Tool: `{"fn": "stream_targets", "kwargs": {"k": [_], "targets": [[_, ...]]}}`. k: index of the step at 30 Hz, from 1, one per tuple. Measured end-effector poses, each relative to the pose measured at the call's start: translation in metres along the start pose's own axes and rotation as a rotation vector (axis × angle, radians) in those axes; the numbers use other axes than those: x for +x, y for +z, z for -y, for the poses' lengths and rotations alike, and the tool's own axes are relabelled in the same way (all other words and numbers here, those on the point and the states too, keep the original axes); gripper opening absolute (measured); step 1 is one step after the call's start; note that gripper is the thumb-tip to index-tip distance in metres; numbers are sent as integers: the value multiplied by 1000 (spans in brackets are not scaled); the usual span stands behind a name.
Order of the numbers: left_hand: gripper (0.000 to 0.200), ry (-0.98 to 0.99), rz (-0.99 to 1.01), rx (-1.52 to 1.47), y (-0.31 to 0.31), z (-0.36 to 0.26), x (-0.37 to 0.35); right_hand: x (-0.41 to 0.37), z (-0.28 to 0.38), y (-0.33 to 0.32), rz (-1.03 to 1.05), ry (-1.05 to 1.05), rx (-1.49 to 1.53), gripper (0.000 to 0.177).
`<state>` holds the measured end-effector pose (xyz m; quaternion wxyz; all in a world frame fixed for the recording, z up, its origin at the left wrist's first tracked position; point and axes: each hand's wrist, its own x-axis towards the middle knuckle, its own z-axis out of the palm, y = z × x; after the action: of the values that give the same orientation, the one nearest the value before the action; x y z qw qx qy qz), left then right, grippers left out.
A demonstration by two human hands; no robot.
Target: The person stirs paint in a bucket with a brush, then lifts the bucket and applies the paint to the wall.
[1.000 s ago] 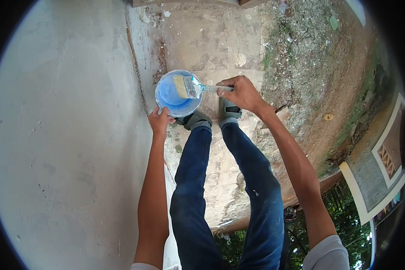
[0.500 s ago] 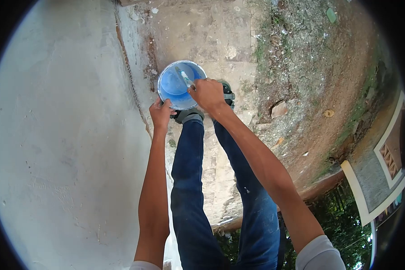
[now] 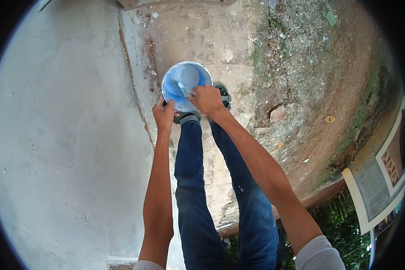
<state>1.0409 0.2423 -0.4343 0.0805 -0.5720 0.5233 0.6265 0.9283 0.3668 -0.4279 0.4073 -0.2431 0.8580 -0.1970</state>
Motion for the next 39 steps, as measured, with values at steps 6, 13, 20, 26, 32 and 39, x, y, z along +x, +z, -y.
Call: {"fn": "stream_targets", "kwargs": {"k": [6, 13, 20, 26, 32, 39], "targets": [[36, 30, -19, 20, 14, -19, -14, -10, -8, -24, -92, 129, -73, 29], [36, 84, -25, 55, 30, -29, -30, -15, -5, -46, -26, 105, -119, 25], [39, 77, -6, -49, 26, -48, -34, -24, -31, -58, -12, 201, 501, 30], [35, 39, -26, -146, 9, -60, -39, -43, -31, -74, 42, 302, 1018, 22], [33, 19, 28, -198, -8, -67, -37, -42, 3, -70, -115, 326, 794, 27], [31, -29, 80, -148, -41, -74, -22, -23, 48, -56, -105, 271, 926, 26]]}}
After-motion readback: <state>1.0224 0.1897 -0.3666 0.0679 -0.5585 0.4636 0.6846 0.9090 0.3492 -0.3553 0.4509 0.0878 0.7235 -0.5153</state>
